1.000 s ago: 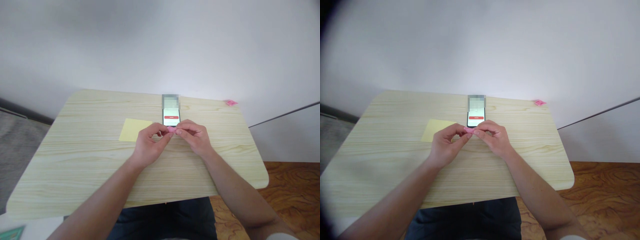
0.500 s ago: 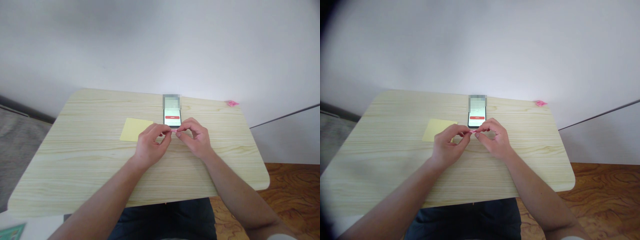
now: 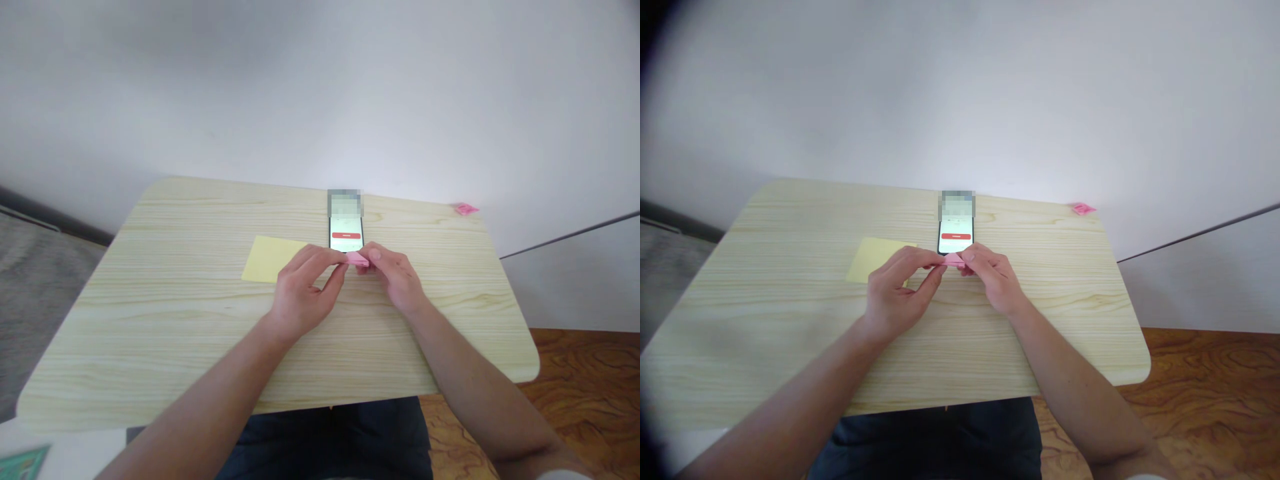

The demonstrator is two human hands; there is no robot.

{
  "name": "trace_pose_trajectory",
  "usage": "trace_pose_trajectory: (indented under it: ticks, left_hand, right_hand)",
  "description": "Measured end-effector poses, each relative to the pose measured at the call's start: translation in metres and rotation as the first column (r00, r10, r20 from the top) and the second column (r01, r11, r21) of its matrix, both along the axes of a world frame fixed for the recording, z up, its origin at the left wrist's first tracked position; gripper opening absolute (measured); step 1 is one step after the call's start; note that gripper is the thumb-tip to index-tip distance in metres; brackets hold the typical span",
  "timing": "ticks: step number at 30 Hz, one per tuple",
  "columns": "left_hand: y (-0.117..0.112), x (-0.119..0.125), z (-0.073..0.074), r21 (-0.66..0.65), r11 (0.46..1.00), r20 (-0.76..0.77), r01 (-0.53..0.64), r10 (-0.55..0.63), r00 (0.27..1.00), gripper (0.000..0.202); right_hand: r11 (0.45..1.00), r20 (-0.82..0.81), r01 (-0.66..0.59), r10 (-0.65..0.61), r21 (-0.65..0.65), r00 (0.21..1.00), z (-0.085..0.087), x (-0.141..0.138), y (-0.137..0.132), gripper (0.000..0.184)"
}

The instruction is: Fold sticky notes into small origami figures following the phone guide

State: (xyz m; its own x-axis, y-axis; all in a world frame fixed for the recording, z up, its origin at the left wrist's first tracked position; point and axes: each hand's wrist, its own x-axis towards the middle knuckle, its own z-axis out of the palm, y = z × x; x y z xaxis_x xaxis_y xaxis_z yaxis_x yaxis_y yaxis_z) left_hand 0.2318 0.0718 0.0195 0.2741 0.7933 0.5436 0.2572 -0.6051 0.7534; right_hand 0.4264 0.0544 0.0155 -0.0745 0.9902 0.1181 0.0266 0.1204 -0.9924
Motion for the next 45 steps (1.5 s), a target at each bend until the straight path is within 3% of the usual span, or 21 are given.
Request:
trace_pose_trajectory:
  ticks: [6,10,14,22,29,35,40,45]
  left_hand:
    - [0.0,0.0,0.0,-0.199,0.98,0.071,0.007,0.007,0.997,0.019]
    - [0.003,0.002,-0.001,-0.37,0.925,0.231,0.087,0.001,0.973,0.023]
    - [0.005,0.004,-0.001,-0.467,0.875,0.242,0.131,-0.016,0.97,0.029]
    - [0.003,0.004,-0.003,-0.469,0.866,0.276,0.173,-0.043,0.96,0.028]
    - [0.002,0.005,0.0,-0.533,0.831,0.307,0.163,0.011,0.952,0.026]
    - [0.004,0.005,0.001,-0.545,0.821,0.29,0.172,-0.009,0.957,0.023]
    - [0.006,0.003,0.001,-0.476,0.863,0.167,0.169,-0.1,0.981,0.022]
    - [0.006,0.003,-0.003,-0.321,0.935,-0.023,0.15,-0.166,0.986,0.02]
  right_hand:
    - [0.997,-0.068,-0.066,0.062,-0.047,0.996,0.0,-0.002,0.0,0.023]
    - [0.996,-0.051,-0.074,0.072,-0.047,0.996,0.004,-0.004,-0.002,0.023]
    - [0.996,-0.039,-0.074,0.072,-0.042,0.997,0.007,-0.004,-0.003,0.022]
    - [0.997,-0.048,-0.064,0.062,-0.037,0.997,0.003,-0.006,-0.004,0.023]
    - [0.996,-0.115,-0.022,0.013,-0.084,0.993,0.002,-0.008,-0.005,0.02]
    - [0.996,0.002,0.059,-0.059,-0.065,0.998,-0.001,-0.008,-0.005,0.021]
    - [0.992,0.073,0.115,-0.111,-0.055,0.991,-0.004,-0.01,-0.005,0.025]
    - [0.989,0.215,0.12,-0.135,0.083,0.967,-0.005,-0.009,-0.005,0.026]
